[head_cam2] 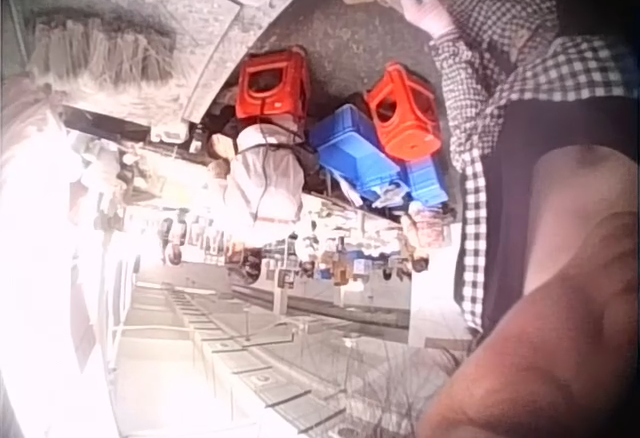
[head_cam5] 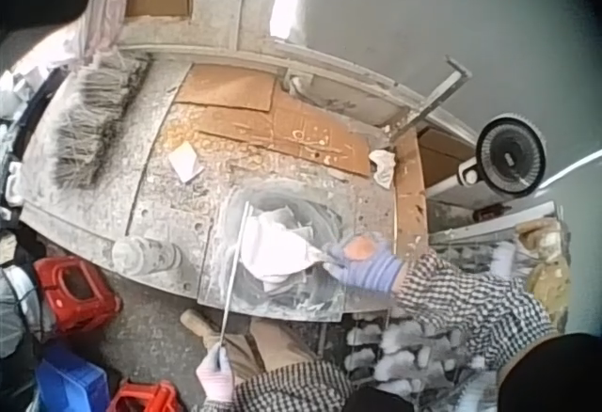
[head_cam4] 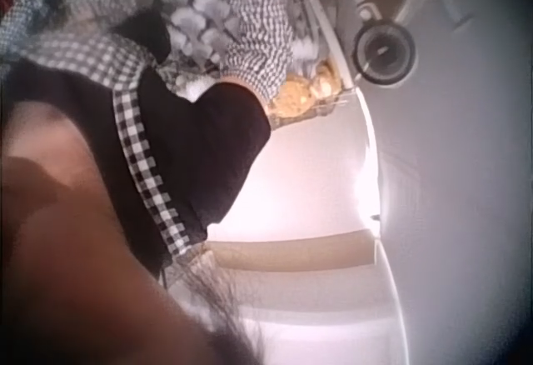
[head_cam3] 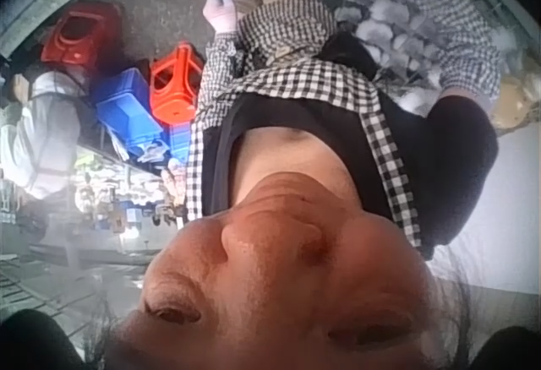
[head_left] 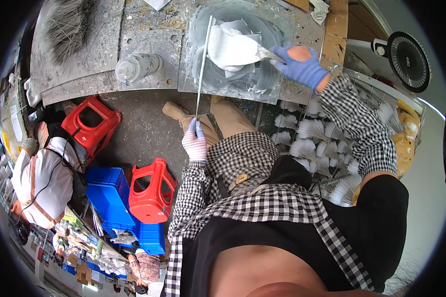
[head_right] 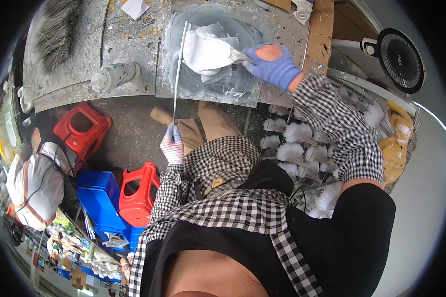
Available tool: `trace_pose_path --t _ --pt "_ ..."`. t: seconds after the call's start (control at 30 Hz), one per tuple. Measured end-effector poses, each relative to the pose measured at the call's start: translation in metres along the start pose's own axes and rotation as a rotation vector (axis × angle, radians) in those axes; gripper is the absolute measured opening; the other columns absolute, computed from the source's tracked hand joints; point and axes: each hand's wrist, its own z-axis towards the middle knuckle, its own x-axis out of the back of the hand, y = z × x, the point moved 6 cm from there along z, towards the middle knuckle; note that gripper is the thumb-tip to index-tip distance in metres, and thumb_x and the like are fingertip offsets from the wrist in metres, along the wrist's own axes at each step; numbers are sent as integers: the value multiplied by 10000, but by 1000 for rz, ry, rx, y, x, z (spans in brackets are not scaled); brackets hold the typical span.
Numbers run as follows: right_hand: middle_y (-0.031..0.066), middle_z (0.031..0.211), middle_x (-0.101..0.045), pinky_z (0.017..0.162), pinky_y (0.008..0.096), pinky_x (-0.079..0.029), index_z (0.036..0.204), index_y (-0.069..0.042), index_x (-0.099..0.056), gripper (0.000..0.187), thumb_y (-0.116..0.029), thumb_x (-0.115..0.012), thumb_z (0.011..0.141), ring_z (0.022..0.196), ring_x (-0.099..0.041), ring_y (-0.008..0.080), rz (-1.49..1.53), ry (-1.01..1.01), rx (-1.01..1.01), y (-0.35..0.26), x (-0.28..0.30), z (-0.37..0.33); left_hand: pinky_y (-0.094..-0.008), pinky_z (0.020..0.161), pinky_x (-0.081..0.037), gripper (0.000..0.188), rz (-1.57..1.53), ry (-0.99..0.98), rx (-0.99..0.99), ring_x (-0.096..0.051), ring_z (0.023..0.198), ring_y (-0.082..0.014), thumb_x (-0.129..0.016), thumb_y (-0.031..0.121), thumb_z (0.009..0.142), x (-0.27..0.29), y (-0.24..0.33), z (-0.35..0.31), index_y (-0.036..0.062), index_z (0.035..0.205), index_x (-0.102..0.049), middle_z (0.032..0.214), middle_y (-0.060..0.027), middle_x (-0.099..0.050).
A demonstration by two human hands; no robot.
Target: The worker is gathering clusters of thin grey filaments, arranging them, and then applying a white paste-like substance to a surface using a flat tool.
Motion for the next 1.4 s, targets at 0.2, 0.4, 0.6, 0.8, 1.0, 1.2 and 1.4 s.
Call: trace_pose_path --t 0.2,0.4,0.6,0.8,1.0,1.2,1.4 --pt "91 937 -715 805 477 -517 1168 -181 -662 379 -426 -574 894 873 -684 308 -60 57 9 55 12 -10 -327 793 -538 255 -22 -65 64 -708 869 -232 -587 163 982 -11 -17 10 4 1158 -681 985 -190 -721" --pt "87 907 -701 766 458 -520 1152 -176 -663 358 -404 -596 885 851 -674 299 -79 25 108 14 3 23 -321 787 -535 244 -65 -31 24 -700 835 -231 -587 152 979 -5 -8 13 -10 1132 -685 965 -190 -720" --pt "91 871 -690 753 466 -519 1139 -197 -650 327 -398 -569 893 836 -672 311 -11 60 124 16 17 0 -319 770 -539 223 60 -31 2 -704 817 -234 -586 142 977 15 8 1 -15 1091 -696 919 -179 -724" --pt "114 869 -690 744 479 -521 1118 -169 -647 327 -391 -579 889 831 -672 327 67 -46 -66 12 -38 -42 -332 757 -543 204 70 -86 -56 -711 826 -246 -585 118 973 21 18 -7 3 1108 -686 945 -179 -722" --pt "150 822 -687 730 487 -524 1103 -138 -632 339 -393 -589 883 783 -673 355 180 75 -141 -24 -31 -29 -334 741 -546 199 18 -82 -93 -713 812 -262 -590 114 968 18 20 -8 9 1107 -687 920 -184 -719" --pt "157 816 -688 684 512 -523 1110 -137 -604 349 -401 -594 881 757 -669 373 267 90 -202 -46 -73 -76 -354 657 -545 191 87 -45 -237 -698 708 -286 -617 106 947 28 32 -12 21 1100 -694 859 -194 -708" --pt "183 881 -694 700 458 -531 1120 -104 -659 350 -367 -600 897 771 -662 378 305 122 -240 -48 -33 -29 -338 625 -538 196 156 -55 -239 -694 676 -275 -636 107 936 29 33 -7 28 1105 -697 841 -191 -704"
